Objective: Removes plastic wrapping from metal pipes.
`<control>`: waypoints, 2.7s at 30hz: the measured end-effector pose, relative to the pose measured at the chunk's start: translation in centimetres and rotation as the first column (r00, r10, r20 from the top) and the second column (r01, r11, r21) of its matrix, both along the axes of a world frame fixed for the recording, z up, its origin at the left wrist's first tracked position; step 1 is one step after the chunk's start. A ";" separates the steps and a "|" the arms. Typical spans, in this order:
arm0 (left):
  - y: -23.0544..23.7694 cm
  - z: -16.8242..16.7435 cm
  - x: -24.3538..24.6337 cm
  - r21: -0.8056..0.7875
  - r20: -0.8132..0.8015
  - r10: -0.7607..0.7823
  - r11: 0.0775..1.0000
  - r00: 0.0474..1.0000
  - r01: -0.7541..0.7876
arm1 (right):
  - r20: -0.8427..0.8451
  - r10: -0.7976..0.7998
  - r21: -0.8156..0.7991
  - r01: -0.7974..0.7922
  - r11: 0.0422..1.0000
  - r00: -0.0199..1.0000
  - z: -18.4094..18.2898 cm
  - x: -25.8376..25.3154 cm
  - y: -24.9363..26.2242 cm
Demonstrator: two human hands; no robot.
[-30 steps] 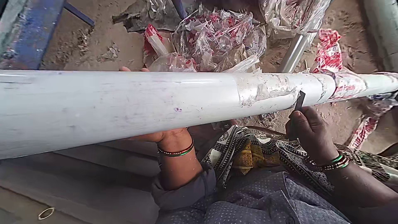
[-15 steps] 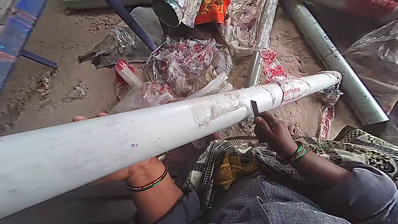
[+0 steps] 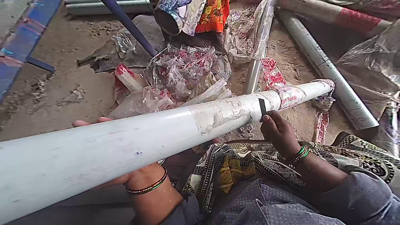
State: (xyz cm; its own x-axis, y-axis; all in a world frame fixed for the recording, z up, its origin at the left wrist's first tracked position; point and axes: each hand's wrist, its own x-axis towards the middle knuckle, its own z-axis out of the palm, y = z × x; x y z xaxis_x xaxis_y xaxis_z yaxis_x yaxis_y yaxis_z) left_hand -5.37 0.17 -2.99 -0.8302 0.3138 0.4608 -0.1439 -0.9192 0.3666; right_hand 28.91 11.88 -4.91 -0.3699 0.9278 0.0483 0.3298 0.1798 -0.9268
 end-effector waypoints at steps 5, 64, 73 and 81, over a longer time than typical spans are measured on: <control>0.1 0.0 0.1 0.075 0.045 -0.075 0.995 0.996 0.071 | 0.060 0.026 -0.113 -0.019 0.993 0.998 -0.4 -0.9 -0.3; 2.0 3.1 1.7 0.067 0.296 0.197 0.972 0.935 -0.227 | -0.197 -0.137 -0.117 0.116 0.986 0.971 -0.5 -3.4 -1.3; 1.8 3.7 2.2 0.132 0.352 0.108 0.978 0.930 -0.163 | -0.113 -0.144 -0.210 0.118 0.970 0.983 0.0 -6.1 -3.2; 1.5 4.3 2.7 0.139 0.372 0.119 0.973 0.921 -0.182 | -0.114 -0.276 -0.258 0.240 0.936 0.954 0.5 -5.8 -3.2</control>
State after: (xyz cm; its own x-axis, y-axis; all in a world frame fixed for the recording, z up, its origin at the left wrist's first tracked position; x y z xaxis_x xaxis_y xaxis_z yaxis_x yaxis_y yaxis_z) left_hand -2.67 1.68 1.36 -0.9805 0.1164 0.1581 -0.0918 -0.9837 0.1549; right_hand 23.15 8.71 -4.41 -0.1215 0.9811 -0.1505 0.1934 -0.1253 -0.9731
